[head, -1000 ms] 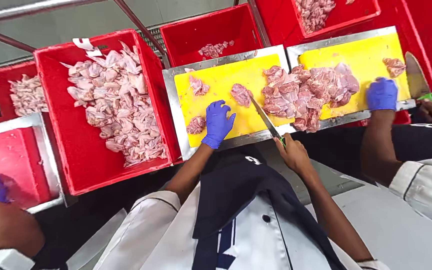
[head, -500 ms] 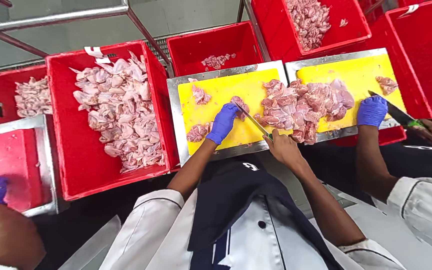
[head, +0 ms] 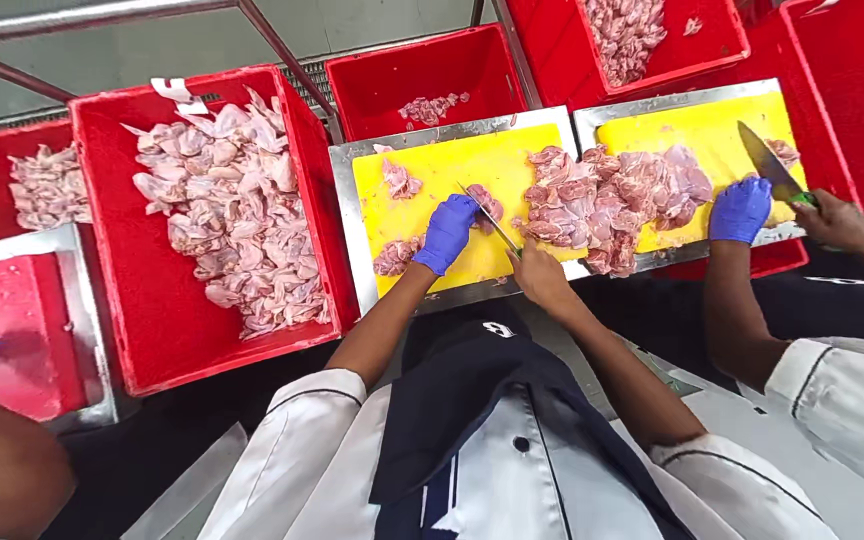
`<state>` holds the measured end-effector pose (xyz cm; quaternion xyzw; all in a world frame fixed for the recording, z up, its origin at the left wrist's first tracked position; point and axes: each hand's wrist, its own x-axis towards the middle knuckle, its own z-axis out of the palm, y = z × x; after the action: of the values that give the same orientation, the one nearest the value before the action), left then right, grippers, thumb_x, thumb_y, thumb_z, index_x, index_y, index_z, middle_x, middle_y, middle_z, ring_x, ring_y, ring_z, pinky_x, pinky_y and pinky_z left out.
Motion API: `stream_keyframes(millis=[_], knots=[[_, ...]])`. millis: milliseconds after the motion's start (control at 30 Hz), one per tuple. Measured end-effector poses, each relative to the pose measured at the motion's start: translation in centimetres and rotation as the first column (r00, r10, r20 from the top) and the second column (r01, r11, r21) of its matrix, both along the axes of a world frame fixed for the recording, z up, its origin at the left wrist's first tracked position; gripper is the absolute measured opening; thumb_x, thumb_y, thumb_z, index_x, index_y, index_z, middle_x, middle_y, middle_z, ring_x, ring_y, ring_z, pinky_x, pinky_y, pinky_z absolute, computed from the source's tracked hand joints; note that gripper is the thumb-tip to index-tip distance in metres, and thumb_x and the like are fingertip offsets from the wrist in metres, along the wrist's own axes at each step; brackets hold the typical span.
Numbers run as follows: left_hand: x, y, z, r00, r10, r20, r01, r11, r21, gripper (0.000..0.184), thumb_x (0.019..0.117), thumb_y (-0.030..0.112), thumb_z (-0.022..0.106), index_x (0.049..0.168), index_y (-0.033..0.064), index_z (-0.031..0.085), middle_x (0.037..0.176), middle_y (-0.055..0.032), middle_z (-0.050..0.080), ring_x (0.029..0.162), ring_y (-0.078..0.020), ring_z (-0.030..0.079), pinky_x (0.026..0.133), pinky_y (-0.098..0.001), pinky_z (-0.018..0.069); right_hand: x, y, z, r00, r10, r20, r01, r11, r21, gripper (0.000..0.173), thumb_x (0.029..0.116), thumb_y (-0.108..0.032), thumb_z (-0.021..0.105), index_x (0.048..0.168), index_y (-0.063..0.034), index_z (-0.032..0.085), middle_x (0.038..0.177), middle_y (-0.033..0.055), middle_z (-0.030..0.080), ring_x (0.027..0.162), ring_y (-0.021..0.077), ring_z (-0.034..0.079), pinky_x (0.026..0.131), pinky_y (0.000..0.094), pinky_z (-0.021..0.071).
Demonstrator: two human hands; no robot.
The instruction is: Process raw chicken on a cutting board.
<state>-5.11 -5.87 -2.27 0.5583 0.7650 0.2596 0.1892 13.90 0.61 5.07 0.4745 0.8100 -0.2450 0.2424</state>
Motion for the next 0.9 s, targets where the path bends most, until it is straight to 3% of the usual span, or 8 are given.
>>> stream_keyframes(millis=[100,200,333,433,500,667,800,900], knots=[[0.4,-0.3,1.3,0.997,0.056,-0.057,-0.065,0.985,-0.162,0.021,0.0992,0.017,0.063,0.115,0.0064,0.073,0.12,-0.0171,0.07,0.118,-0.0374,0.064,0.099,-0.0554,0.0508,6.0,-0.4,0.7,0.994,-0.004,0.109,0.01,0.999,-0.05,0.063,0.1092,-0.052,0.037,0.132,0.0041,0.053,0.107,0.0273,0.069,0.105,0.0457,0.069,0.087,0.0618,0.054],[1.3,-1.5,2.2,0.992,0.123,-0.037,-0.128,0.952,-0.279,0.031,0.1018,0.028,0.061,0.119,0.004,0.07,0.12,-0.0192,0.069,0.117,-0.0376,0.065,0.1,-0.0549,0.0514,8.0,-0.7,0.9,0.996,-0.006,0.091,0.01,0.999,-0.051,0.061,0.1094,-0.053,0.036,0.126,0.0026,0.055,0.102,0.0264,0.068,0.102,0.0452,0.069,0.086,0.0608,0.0542],[1.5,-2.9,2.0,0.986,0.161,0.031,-0.148,0.957,-0.25,0.039,0.0975,0.027,0.068,0.129,0.0041,0.066,0.126,-0.0204,0.067,0.123,-0.0377,0.062,0.106,-0.0527,0.0495,6.2,-3.1,2.8,0.998,-0.048,0.033,0.048,0.998,-0.028,0.061,0.1099,-0.052,0.036,0.134,0.0024,0.052,0.102,0.0252,0.069,0.101,0.044,0.069,0.086,0.0589,0.0544],[0.6,-2.7,1.1,0.993,0.081,0.09,-0.065,0.984,-0.165,0.034,0.0962,0.019,0.068,0.127,0.0041,0.067,0.131,-0.0183,0.065,0.127,-0.0348,0.06,0.11,-0.0483,0.048,4.3,-4.2,3.7,0.995,-0.022,0.095,0.032,0.994,-0.104,0.059,0.11,-0.052,0.035,0.13,0.0011,0.053,0.107,0.0246,0.068,0.105,0.0425,0.069,0.088,0.0577,0.0546],[0.2,-2.4,0.8,0.994,0.012,0.112,0.005,0.989,-0.149,0.03,0.0973,0.015,0.065,0.124,0.0024,0.068,0.131,-0.0188,0.065,0.128,-0.0341,0.06,0.11,-0.0472,0.0475,2.4,-4.5,2.5,0.995,-0.058,0.078,0.068,0.989,-0.133,0.06,0.11,-0.051,0.036,0.132,0.0019,0.052,0.112,0.0248,0.068,0.11,0.0418,0.068,0.091,0.058,0.0539],[0.0,-2.4,1.2,0.991,-0.058,0.119,0.08,0.98,-0.182,0.027,0.0969,0.015,0.065,0.121,0.0033,0.069,0.127,-0.0176,0.067,0.125,-0.0334,0.062,0.108,-0.0482,0.0492,-1.7,-4.8,-0.8,0.99,-0.14,-0.029,0.137,0.987,-0.085,0.058,0.11,-0.05,0.037,0.132,0.0013,0.052,0.109,0.0231,0.069,0.106,0.0404,0.07,0.087,0.0571,0.056],[0.4,-2.6,3.4,0.996,0.061,-0.06,-0.08,0.91,-0.408,0.031,0.0954,0.024,0.063,0.117,0.0026,0.07,0.121,-0.0194,0.069,0.12,-0.0378,0.063,0.102,-0.0565,0.05,3.4,-5.0,-1.1,0.984,-0.173,-0.049,0.161,0.969,-0.186,0.061,0.1091,-0.053,0.038,0.125,0.002,0.058,0.106,0.0243,0.068,0.103,0.0411,0.069,0.087,0.0595,0.0547],[0.0,-1.8,4.6,0.984,0.125,-0.13,-0.173,0.862,-0.476,0.044,0.0936,0.04,0.066,0.115,0.0026,0.07,0.122,-0.0222,0.068,0.123,-0.0423,0.059,0.105,-0.0612,0.0429,9.0,-5.3,-1.7,0.95,-0.296,-0.096,0.264,0.93,-0.254,0.059,0.1085,-0.053,0.041,0.12,0.0018,0.061,0.095,0.0224,0.067,0.092,0.0392,0.068,0.083,0.0592,0.0536]])
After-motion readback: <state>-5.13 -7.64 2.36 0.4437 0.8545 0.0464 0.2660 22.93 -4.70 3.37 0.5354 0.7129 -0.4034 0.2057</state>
